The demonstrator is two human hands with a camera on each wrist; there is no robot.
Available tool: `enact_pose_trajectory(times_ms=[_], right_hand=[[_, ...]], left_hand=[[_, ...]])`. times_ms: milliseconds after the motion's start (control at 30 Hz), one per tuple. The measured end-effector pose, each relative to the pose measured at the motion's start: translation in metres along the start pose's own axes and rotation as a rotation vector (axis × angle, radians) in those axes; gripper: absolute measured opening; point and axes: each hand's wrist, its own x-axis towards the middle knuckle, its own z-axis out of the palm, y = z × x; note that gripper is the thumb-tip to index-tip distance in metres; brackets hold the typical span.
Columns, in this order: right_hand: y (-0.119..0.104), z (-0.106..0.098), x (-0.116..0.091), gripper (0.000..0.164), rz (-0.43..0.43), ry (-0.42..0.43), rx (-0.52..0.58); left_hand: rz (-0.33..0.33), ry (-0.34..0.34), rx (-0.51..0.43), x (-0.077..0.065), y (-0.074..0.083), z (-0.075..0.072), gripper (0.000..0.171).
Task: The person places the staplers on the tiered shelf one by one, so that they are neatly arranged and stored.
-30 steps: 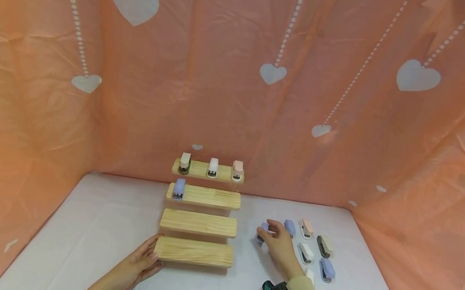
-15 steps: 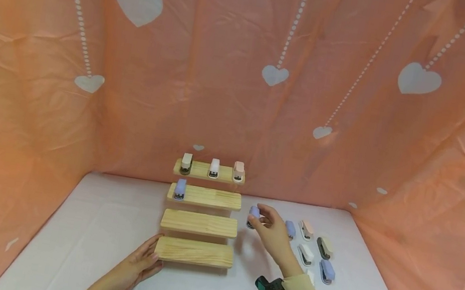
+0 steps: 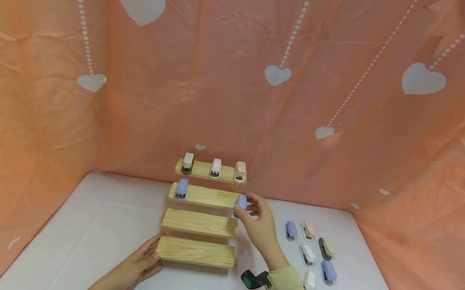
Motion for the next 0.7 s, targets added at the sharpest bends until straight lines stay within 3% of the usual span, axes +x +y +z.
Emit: enact_pose_trajectory(times_ms=[233,700], right_hand=[[0.015,0.019,0.014,0.05,-0.032,-0.041,0.009],[0.017,0.054,0.039,0.05,0.05,-0.132,0.007]], left_hand=[[-0.002,0.004,0.004,0.0,0.0,-0.001,0.071],[-0.005,0.01,0.013,-0.002,0.002,0.001,0.072]])
